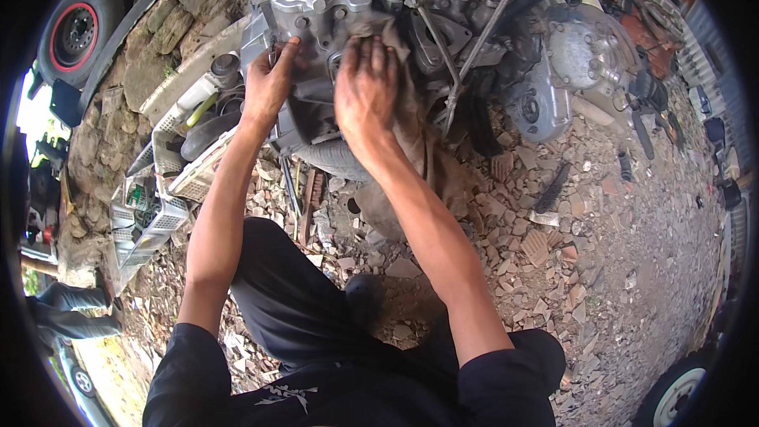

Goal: The person marks points on an engine block with a marker, pours green liquid from a plastic bottle onto the parts, uses a wrench to turn a bolt, and wipes the surfaces with a cloth.

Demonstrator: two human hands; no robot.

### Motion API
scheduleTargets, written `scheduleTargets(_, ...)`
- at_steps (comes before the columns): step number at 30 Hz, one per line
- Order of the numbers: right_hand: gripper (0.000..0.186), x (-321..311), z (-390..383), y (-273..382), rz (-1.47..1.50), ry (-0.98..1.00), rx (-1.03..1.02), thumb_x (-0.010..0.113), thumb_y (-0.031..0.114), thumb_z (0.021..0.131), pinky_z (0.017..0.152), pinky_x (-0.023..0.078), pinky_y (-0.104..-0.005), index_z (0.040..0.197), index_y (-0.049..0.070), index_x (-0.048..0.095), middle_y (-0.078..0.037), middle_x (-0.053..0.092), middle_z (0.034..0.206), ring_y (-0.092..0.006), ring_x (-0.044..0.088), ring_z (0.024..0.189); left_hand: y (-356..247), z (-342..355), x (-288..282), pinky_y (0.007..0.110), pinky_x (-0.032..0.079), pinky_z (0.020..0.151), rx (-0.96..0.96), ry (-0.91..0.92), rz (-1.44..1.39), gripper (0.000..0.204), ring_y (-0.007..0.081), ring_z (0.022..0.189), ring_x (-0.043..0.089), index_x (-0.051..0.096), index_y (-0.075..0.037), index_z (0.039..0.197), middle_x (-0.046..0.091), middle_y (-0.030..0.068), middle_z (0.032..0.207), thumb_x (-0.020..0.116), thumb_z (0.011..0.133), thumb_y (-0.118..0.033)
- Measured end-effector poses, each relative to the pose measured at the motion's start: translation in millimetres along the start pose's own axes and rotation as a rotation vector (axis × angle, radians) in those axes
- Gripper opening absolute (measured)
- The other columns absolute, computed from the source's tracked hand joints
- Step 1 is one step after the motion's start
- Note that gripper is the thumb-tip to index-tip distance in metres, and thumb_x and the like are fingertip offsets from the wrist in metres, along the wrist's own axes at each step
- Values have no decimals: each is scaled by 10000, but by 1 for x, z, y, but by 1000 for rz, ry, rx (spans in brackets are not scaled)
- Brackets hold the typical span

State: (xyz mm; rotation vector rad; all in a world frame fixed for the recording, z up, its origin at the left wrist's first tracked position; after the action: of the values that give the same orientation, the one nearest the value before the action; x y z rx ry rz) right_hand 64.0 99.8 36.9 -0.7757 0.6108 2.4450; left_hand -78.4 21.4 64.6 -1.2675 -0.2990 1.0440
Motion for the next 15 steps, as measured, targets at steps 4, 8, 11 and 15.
scheduleTargets(4,381,-15,-6,44,577,-116,-305,558,-120,742,800,566,-422,1077,6,690,-219,708,978,-352,695,937,4,6,-4,253,370,579,-34,-22,-68,439,72,609,460,727,-18,837,599,-22,663,655,962,-433)
scheduleTargets(8,425,-11,-28,25,830,-35,-104,569,-106,777,787,602,-400,1134,79,707,-160,730,1044,-303,718,911,-4,7,-18,244,422,634,-19,-82,-101,447,78,688,552,740,9,916,695,12,764,649,965,-426)
scheduleTargets(11,518,-18,-41,-17,758,-145,68,539,-91,829,979,561,-393,1325,49,591,-228,615,1309,-353,629,1184,-16,4,-22,253,436,665,23,-79,-67,456,88,708,562,742,16,936,708,30,789,646,966,-428)
scheduleTargets(15,653,-36,-22,-36,570,-236,169,497,-72,851,1218,285,-448,1486,-87,349,-365,308,1531,-431,339,1445,-18,-1,-23,261,442,685,41,-60,-34,473,93,713,553,742,18,942,712,38,794,644,964,-444)
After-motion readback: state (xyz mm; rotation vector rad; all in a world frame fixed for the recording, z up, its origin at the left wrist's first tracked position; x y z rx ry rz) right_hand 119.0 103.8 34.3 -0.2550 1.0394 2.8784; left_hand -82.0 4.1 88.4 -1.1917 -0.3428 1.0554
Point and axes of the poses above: each hand's wrist, its own z-axis towards the middle knuckle, its own x-axis out of the palm, y = z × x, the point moved 8 cm from there along z, towards the middle knuckle
